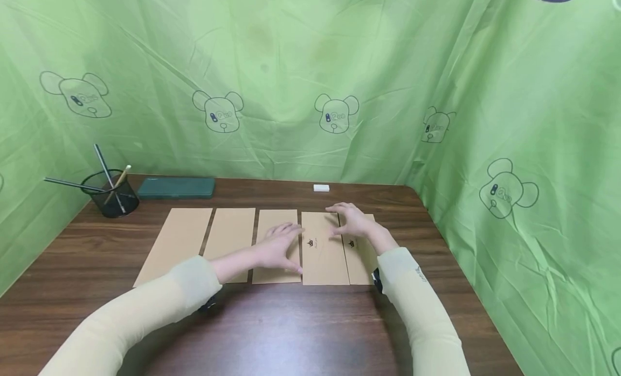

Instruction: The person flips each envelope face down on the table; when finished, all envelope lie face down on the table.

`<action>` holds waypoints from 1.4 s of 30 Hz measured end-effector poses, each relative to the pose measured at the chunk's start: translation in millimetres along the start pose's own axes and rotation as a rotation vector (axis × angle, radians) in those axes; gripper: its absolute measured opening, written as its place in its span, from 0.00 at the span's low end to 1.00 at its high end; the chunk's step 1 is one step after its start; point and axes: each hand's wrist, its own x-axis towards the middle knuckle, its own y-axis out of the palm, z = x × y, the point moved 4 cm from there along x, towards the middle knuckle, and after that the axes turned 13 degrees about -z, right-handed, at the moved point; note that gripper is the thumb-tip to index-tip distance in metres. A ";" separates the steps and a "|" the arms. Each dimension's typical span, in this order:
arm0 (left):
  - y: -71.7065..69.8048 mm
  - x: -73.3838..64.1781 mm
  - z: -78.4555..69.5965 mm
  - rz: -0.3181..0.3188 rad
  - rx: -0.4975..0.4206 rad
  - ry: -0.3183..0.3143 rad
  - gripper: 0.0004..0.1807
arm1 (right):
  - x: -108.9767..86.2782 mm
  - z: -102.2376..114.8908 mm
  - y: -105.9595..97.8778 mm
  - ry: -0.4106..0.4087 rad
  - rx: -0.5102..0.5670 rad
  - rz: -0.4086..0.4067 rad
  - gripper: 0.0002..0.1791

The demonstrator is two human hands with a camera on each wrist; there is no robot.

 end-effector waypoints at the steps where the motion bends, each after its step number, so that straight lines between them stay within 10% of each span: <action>1: 2.9 0.3 0.1 0.012 0.012 0.005 0.62 | 0.4 -2.4 1.5 -0.006 -0.007 0.016 0.41; 20: 14.3 -3.4 1.4 0.099 0.098 -0.020 0.60 | 7.0 -11.1 10.7 -0.002 -0.023 0.100 0.42; 42: 16.0 -0.4 3.2 0.076 0.106 0.025 0.61 | 14.1 -10.2 4.5 0.097 0.203 -0.102 0.23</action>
